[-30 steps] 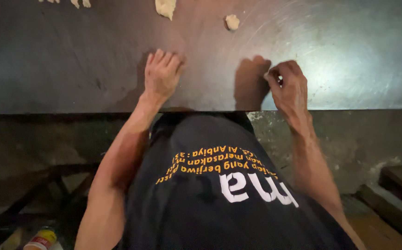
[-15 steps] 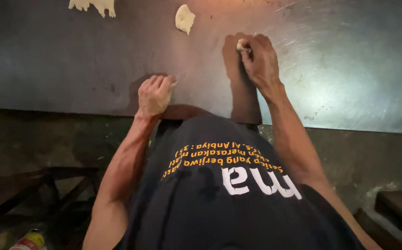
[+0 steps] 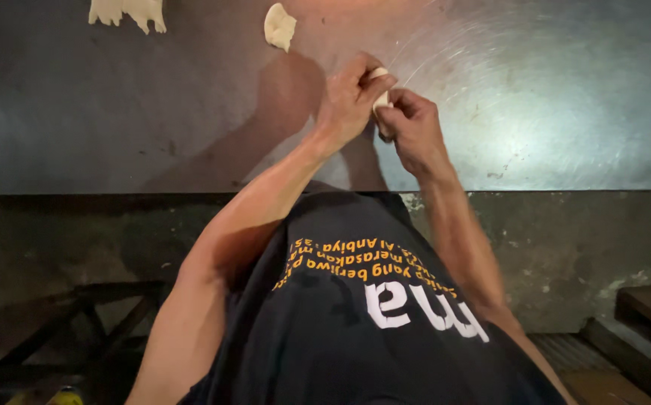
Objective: The person tears pieces of flatbread dough on a metal worktable by hand, pinching off small fragments and placing them aside, and occasionally gathers and repositions the larger dough sheets while working.
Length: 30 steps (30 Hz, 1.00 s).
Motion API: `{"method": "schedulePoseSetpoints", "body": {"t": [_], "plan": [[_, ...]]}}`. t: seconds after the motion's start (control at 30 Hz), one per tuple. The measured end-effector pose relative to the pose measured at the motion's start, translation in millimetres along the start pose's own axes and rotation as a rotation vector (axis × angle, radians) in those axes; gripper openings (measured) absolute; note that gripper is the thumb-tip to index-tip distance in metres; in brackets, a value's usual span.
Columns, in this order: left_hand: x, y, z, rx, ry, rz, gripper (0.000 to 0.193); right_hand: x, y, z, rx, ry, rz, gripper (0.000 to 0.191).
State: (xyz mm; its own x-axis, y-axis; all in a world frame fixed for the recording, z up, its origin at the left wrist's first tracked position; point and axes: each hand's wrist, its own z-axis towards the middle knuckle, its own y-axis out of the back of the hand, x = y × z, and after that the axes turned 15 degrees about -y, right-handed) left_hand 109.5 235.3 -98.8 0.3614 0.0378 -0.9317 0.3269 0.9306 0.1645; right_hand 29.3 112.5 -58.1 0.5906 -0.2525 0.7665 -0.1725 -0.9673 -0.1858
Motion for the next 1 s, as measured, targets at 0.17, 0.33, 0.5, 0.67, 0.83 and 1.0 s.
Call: {"method": "schedulePoseSetpoints", "body": {"t": [0.17,0.33,0.5,0.67,0.83,1.0], "plan": [[-9.4,7.9,11.2,0.181,-0.317,0.527,0.063,-17.8,29.1,-61.5,0.036,0.148,-0.640,0.016],[-10.6,62.0,-12.1,0.504,-0.452,0.775,0.073,-25.0,74.6,-69.4,-0.495,0.505,-1.107,0.018],[7.4,58.2,-29.4,0.459,-0.494,0.917,0.071,-20.9,64.1,2.4,-0.595,0.861,-1.093,0.016],[3.2,38.8,-28.2,0.355,-0.498,0.775,0.068,-42.5,53.9,4.0,-0.274,0.695,-1.013,0.011],[11.9,54.9,-22.5,0.525,-0.365,0.807,0.061,-18.7,90.7,-1.0,-0.345,0.869,-1.008,0.012],[17.3,43.6,-19.0,0.331,-0.435,0.780,0.062,-9.0,62.6,29.5,-0.406,0.909,-0.950,0.015]]}}
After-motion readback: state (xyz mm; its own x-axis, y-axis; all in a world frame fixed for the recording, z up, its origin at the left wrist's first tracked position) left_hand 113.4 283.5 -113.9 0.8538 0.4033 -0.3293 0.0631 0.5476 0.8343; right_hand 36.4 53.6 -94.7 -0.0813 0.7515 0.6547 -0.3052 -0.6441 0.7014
